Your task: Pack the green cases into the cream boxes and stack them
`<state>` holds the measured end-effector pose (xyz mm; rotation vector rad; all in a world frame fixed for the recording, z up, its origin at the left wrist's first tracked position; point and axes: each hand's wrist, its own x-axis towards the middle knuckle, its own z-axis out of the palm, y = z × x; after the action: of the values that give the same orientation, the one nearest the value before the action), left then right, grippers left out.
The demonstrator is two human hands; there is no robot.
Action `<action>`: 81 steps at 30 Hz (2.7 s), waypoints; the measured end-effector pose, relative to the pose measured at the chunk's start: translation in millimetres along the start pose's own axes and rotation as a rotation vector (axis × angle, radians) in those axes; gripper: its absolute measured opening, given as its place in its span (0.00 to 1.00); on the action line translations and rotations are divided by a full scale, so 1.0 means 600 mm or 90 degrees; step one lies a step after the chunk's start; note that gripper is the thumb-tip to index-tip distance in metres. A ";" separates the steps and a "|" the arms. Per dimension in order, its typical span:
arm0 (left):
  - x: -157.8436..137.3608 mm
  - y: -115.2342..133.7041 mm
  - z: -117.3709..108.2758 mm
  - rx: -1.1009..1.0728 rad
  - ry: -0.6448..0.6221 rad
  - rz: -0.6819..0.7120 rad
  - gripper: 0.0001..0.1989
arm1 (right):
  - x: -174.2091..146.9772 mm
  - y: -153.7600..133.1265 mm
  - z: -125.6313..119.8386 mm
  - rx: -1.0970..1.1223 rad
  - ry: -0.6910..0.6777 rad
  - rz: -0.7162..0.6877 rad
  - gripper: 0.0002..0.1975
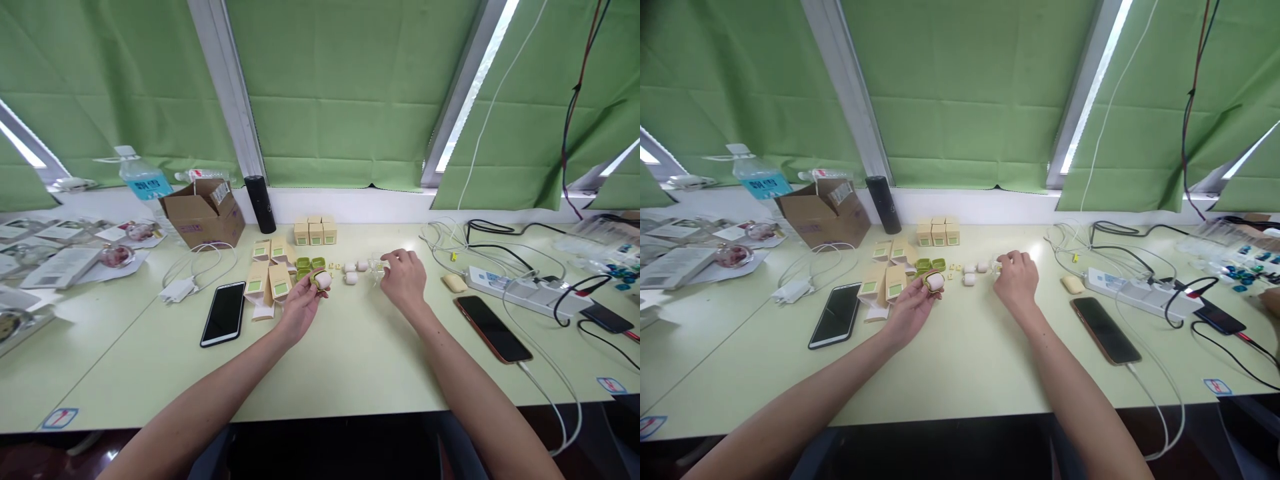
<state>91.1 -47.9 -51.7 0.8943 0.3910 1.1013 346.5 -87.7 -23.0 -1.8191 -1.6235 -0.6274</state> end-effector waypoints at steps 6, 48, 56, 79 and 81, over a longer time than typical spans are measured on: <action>0.000 0.000 0.000 0.006 0.005 0.014 0.18 | 0.001 0.033 0.008 -0.070 -0.147 0.042 0.13; -0.004 -0.007 0.000 0.181 0.014 0.120 0.25 | -0.070 -0.116 0.020 1.099 -0.416 0.341 0.30; -0.008 -0.005 0.003 0.238 -0.014 0.134 0.24 | -0.069 -0.116 0.019 1.091 -0.413 0.360 0.30; -0.015 -0.008 0.004 0.306 -0.096 0.167 0.20 | -0.068 -0.122 0.011 1.083 -0.403 0.339 0.29; -0.015 -0.007 0.005 0.315 -0.101 0.172 0.20 | -0.068 -0.121 0.011 1.087 -0.403 0.341 0.29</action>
<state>91.6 -58.0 -54.3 1.4964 0.4263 1.1905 268.7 -107.0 -46.8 -0.8948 -1.0711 1.3318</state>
